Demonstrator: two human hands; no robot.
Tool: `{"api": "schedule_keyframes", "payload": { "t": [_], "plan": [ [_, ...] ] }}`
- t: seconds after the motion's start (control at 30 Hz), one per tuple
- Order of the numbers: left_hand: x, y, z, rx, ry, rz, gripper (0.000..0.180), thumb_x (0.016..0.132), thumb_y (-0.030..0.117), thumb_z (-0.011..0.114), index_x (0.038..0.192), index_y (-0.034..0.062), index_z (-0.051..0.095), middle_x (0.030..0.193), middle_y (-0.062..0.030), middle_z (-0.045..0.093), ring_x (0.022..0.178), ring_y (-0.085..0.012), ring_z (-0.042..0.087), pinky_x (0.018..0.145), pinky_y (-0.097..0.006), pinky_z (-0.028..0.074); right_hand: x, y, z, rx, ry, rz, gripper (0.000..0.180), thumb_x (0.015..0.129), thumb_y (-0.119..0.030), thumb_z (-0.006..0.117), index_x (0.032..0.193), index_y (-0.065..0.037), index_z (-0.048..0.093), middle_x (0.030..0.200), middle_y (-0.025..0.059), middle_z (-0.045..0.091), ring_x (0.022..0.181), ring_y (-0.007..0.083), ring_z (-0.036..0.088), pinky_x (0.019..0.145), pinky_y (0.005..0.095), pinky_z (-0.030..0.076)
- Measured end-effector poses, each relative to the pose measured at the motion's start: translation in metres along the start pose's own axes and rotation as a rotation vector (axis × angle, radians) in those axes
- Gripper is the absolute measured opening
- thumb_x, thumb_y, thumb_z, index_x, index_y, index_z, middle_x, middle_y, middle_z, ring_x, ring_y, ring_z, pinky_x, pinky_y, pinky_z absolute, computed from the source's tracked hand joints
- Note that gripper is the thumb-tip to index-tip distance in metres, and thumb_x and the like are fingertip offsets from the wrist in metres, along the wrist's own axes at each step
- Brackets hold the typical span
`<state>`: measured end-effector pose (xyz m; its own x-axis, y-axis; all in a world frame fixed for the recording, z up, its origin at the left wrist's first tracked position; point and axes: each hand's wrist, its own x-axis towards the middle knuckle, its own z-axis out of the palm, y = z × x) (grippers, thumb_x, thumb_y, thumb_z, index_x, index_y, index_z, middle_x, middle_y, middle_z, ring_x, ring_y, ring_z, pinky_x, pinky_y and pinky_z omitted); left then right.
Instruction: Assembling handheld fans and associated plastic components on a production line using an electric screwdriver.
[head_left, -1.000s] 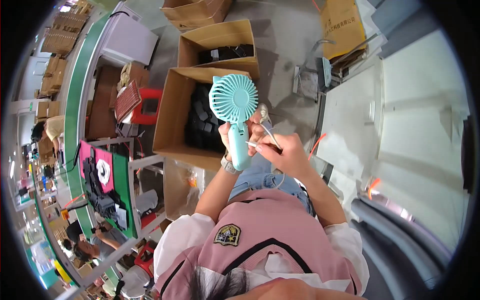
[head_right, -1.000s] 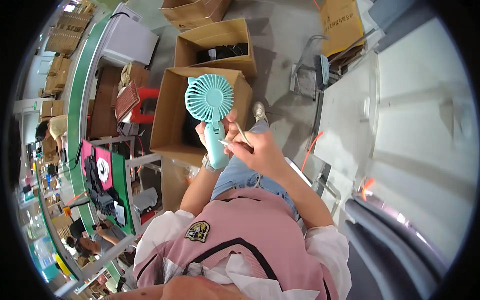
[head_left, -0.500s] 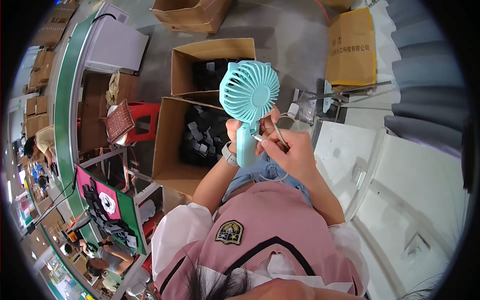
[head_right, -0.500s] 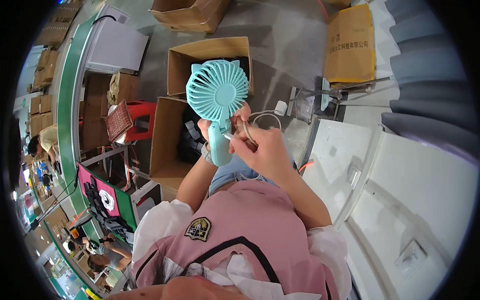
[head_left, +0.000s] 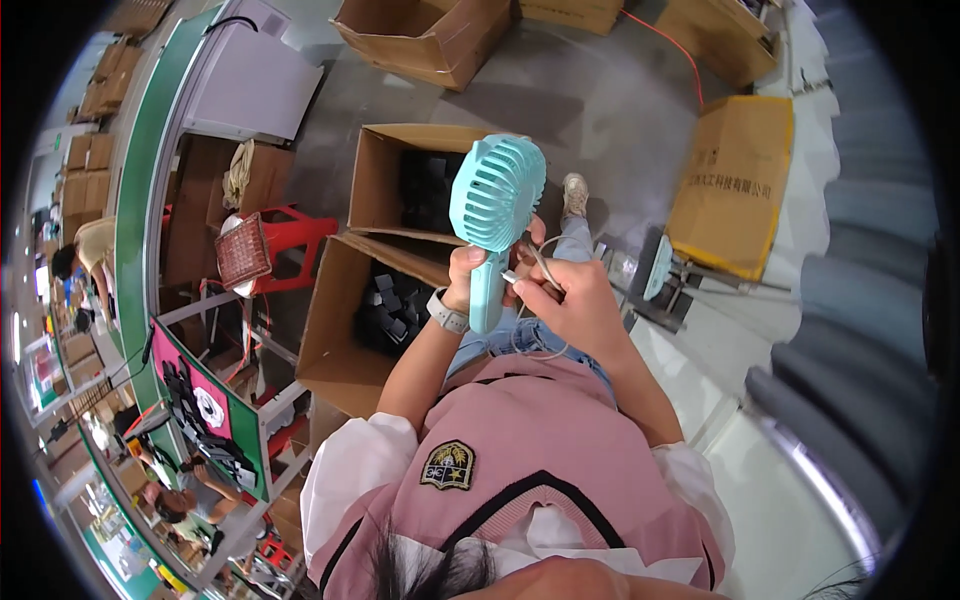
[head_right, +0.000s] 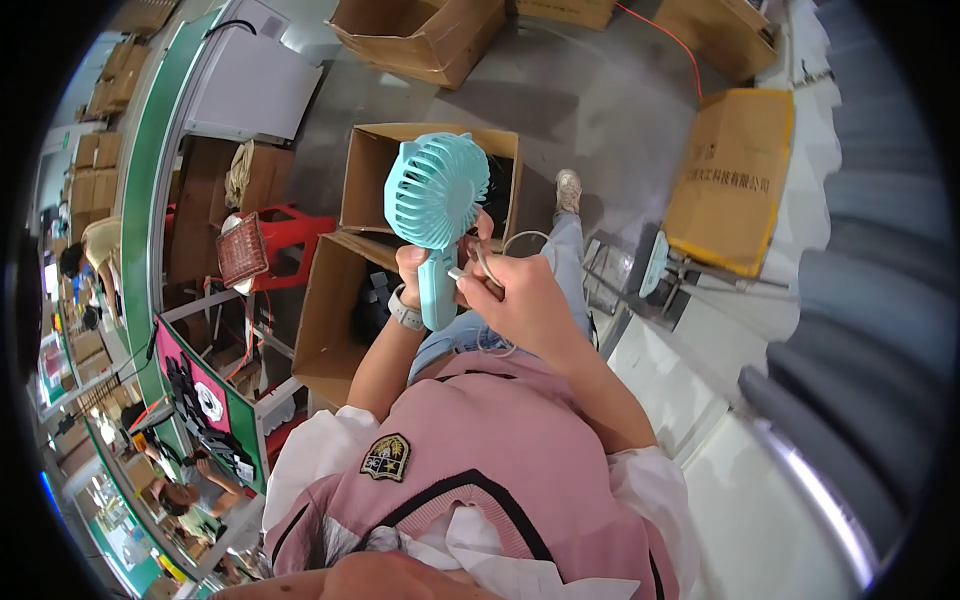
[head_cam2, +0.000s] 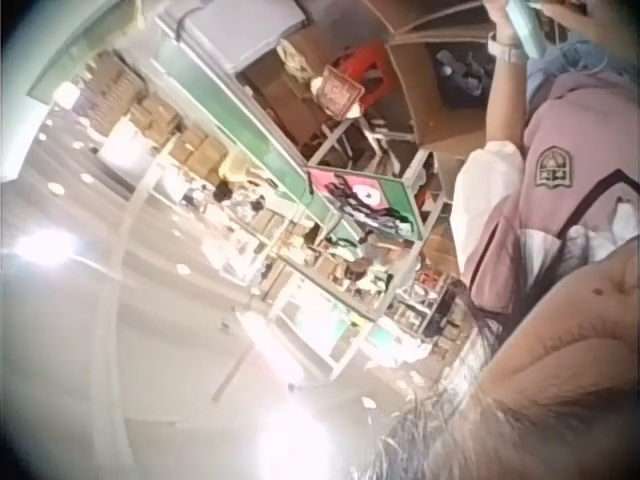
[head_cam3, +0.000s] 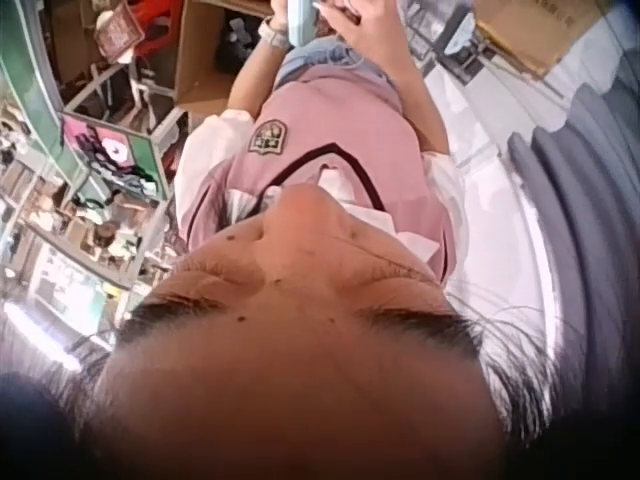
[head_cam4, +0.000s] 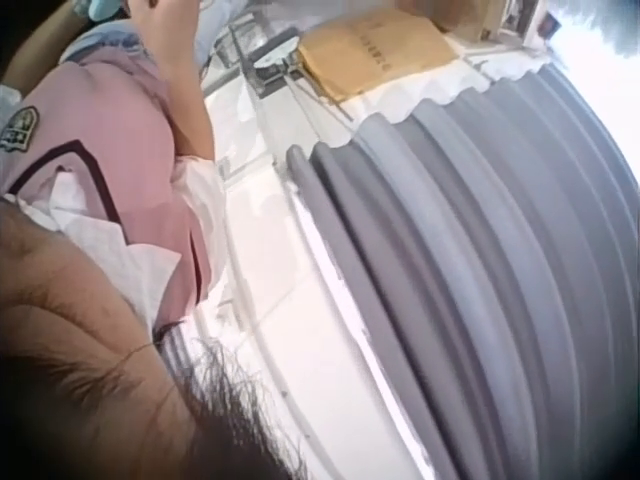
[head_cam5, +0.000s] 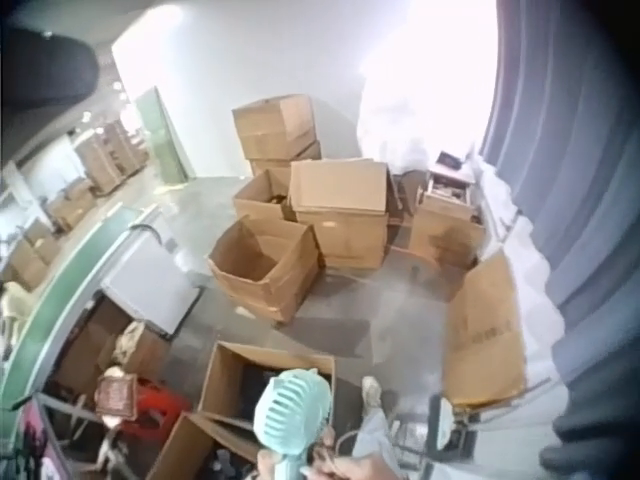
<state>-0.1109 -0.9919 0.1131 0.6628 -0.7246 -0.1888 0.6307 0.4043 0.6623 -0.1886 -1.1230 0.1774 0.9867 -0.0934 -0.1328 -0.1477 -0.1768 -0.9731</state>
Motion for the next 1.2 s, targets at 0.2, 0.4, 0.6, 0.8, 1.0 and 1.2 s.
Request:
{"api": "schedule_keyframes", "payload": {
  "t": [0.2,0.4,0.6,0.8,1.0,1.2],
  "plan": [
    [0.136,0.02,0.001,0.014,0.092,-0.033,0.078,0.058,0.058,0.064,0.103,-0.0034,0.049,0.06,-0.0048,0.054,0.04,-0.0092,0.046,0.033,-0.019,0.034,0.132,0.027,-0.095,0.038,-0.151,0.063,0.015,0.079,-0.011,0.067,0.074,0.002,0.063,0.051,0.0016,0.048,0.047,0.0062,0.039,0.045,0.0248,0.032],
    [0.242,0.037,0.018,-0.157,0.316,0.07,0.079,0.056,0.058,0.066,0.104,-0.0016,0.048,0.057,-0.0039,0.052,0.04,-0.0096,0.047,0.033,-0.02,0.036,0.242,0.02,-0.167,-0.034,-0.258,0.018,0.013,0.082,-0.011,0.064,0.082,0.002,0.065,0.055,0.0031,0.056,0.047,0.0056,0.043,0.045,0.0249,0.035],
    [0.291,0.065,0.035,-0.15,0.342,0.113,0.087,0.056,0.059,0.065,0.111,-0.0054,0.045,0.054,-0.0052,0.051,0.037,-0.0117,0.046,0.033,-0.02,0.037,0.303,0.021,-0.204,0.163,-0.527,0.213,0.015,0.088,-0.007,0.058,0.08,0.005,0.063,0.07,0.0057,0.066,0.06,0.0043,0.054,0.058,0.0222,0.045],
    [0.3,0.064,0.039,-0.608,0.156,0.449,0.094,0.071,0.057,0.059,0.129,-0.0108,0.032,0.053,-0.0106,0.053,0.033,-0.0187,0.046,0.031,-0.024,0.036,0.322,0.0,-0.207,0.323,-0.473,0.149,0.008,0.086,-0.002,0.061,0.088,0.005,0.058,0.076,0.0084,0.067,0.064,0.0068,0.06,0.058,0.0224,0.05],
    [0.287,0.086,0.048,-0.585,0.287,0.323,0.091,0.072,0.059,0.057,0.126,-0.0102,0.036,0.05,-0.0079,0.052,0.034,-0.0152,0.047,0.03,-0.023,0.038,0.33,-0.015,-0.192,-0.031,-0.409,-0.427,0.01,0.079,0.001,0.065,0.089,-0.001,0.064,0.066,0.0049,0.066,0.048,0.0089,0.056,0.046,0.0244,0.044],
    [0.263,0.105,0.046,-0.402,0.454,0.28,0.084,0.068,0.058,0.058,0.115,-0.0106,0.044,0.058,-0.0096,0.059,0.035,-0.0118,0.049,0.03,-0.019,0.04,0.333,-0.013,-0.171,-0.044,-0.466,-0.477,0.016,0.075,0.001,0.067,0.091,-0.004,0.068,0.06,0.0064,0.061,0.045,0.0166,0.056,0.044,0.0277,0.043]
  ]
}}
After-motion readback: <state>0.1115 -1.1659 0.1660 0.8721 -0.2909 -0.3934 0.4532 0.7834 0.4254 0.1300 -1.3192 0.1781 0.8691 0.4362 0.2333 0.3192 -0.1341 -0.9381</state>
